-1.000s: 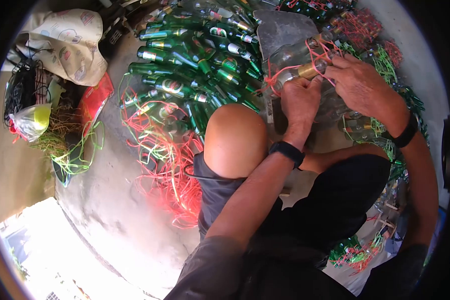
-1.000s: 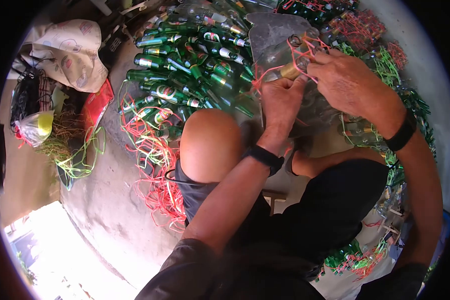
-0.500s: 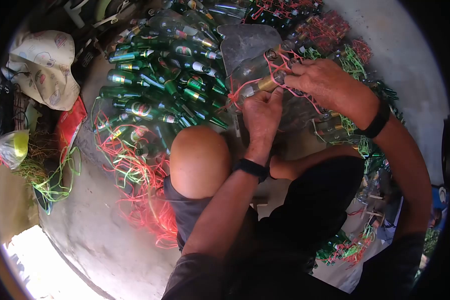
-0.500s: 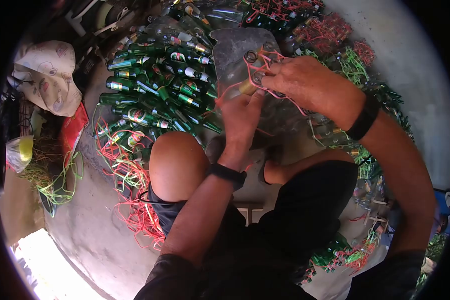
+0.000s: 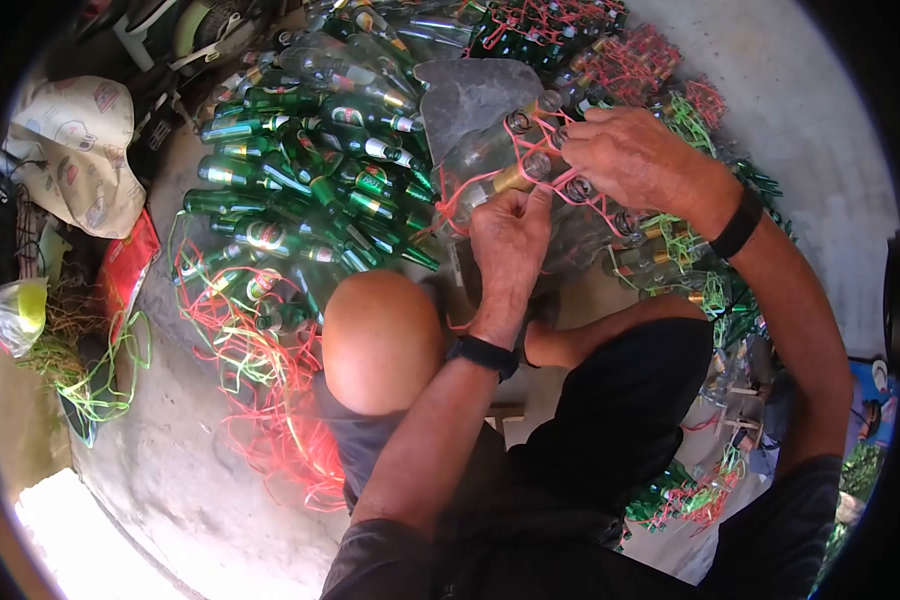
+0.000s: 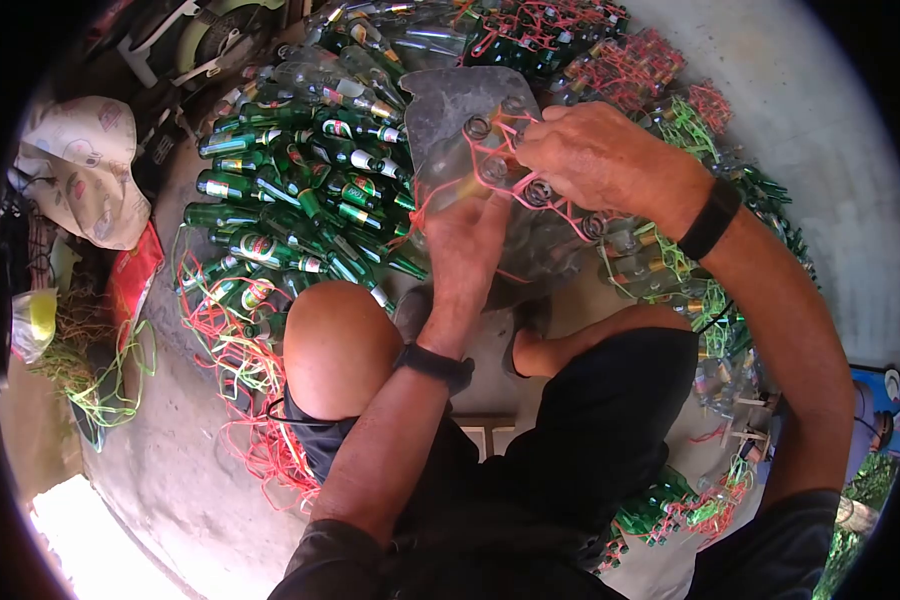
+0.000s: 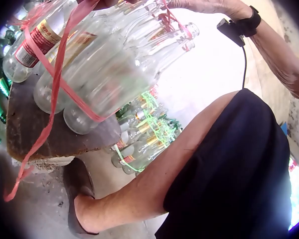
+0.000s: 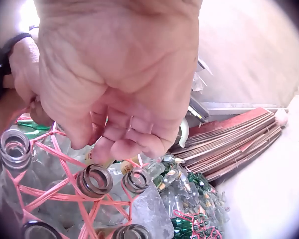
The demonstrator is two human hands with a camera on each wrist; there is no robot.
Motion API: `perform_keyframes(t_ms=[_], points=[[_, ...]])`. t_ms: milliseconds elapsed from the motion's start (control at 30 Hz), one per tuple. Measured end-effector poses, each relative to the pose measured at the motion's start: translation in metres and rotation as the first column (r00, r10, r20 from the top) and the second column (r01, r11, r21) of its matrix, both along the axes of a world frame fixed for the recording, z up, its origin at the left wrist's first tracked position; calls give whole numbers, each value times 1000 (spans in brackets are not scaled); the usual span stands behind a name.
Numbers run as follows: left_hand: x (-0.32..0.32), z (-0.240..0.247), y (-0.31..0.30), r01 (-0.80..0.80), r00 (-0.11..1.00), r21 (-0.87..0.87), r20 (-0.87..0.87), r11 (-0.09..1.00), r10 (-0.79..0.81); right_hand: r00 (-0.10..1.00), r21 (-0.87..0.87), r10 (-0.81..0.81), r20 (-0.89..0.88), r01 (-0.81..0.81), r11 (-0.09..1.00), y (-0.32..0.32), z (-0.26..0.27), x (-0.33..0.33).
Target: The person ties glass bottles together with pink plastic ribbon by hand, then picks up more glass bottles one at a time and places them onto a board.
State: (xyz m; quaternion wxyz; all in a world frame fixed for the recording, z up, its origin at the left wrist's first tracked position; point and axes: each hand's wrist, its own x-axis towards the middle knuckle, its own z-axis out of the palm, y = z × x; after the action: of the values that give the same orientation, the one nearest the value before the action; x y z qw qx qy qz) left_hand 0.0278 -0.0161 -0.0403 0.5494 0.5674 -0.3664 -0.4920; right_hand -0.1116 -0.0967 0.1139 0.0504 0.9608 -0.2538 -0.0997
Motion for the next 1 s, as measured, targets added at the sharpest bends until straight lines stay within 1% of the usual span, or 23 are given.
perform_keyframes(t_ms=[33, 100, 133, 200, 233, 300, 333, 400, 433, 500, 533, 600, 633, 700, 733, 767, 800, 833, 900, 933, 1000], points=[[-1, 1, 0, 3, 1000, 0, -2, 1000, -3, 1000, 0, -3, -2, 3, 1000, -2, -1, -2], [0, 2, 1, 16, 1000, -9, 5, 1000, -16, 987, 25, 27, 156, -32, 999, -7, -4, -7], [0, 3, 1, 18, 1000, -8, 5, 1000, -18, 988, 26, 26, 155, -30, 999, -8, -6, -9], [-1, 3, 2, -1, 999, -58, 39, 998, 4, 965, 101, -62, 256, 37, 994, -9, -8, -12], [-2, 2, 2, -1, 999, -58, 38, 998, 3, 965, 101, -62, 255, 37, 994, -8, -9, -12], [-1, 2, 1, 0, 998, -76, 60, 997, 5, 919, 229, -213, 332, 141, 963, -6, -11, -10], [-1, 2, 1, 0, 998, -76, 60, 997, 4, 919, 230, -214, 332, 141, 963, -5, -13, -11], [0, 2, 2, 9, 995, -69, 99, 998, -2, 831, 272, -326, 451, 220, 937, 0, -21, -11], [-1, 2, 2, 10, 995, -69, 99, 998, -3, 831, 272, -327, 451, 221, 937, 2, -24, -11], [-1, 3, 2, 11, 994, -52, 110, 999, -5, 736, 351, -412, 537, 249, 903, 6, -28, -11], [-1, 3, 2, 11, 994, -53, 110, 999, -5, 736, 351, -412, 537, 249, 903, 8, -28, -11], [-2, 4, 1, 5, 996, -52, 89, 999, -1, 629, 549, -630, 455, 359, 755, 11, -27, -11], [-1, 5, 1, 6, 996, -52, 89, 999, -1, 629, 549, -631, 455, 360, 755, 11, -26, -11], [-2, 5, 2, 21, 994, -38, 107, 999, -17, 720, 421, -509, 471, 324, 847, 9, -24, -13], [-2, 5, 2, 22, 994, -38, 106, 999, -18, 720, 422, -511, 470, 325, 846, 7, -26, -14], [-2, 4, 2, 25, 995, -49, 101, 998, -20, 789, 229, -344, 509, 261, 938, 4, -29, -14], [-3, 3, 2, 27, 995, -61, 95, 998, -21, 843, 27, -167, 511, 178, 984, 2, -31, -14], [-3, 3, 2, 28, 995, -60, 94, 998, -22, 844, 28, -168, 510, 179, 983, 1, -30, -14], [-3, 2, 2, 23, 995, -84, 101, 996, -15, 856, -23, -177, 485, 214, 976, -1, -29, -14], [-3, 2, 2, 23, 995, -83, 102, 996, -14, 856, -22, -177, 485, 214, 977, -3, -28, -13], [-5, 4, 2, -13, 990, -146, 136, 989, 33, 865, 26, -195, 462, 206, 978, -8, -25, -13]])
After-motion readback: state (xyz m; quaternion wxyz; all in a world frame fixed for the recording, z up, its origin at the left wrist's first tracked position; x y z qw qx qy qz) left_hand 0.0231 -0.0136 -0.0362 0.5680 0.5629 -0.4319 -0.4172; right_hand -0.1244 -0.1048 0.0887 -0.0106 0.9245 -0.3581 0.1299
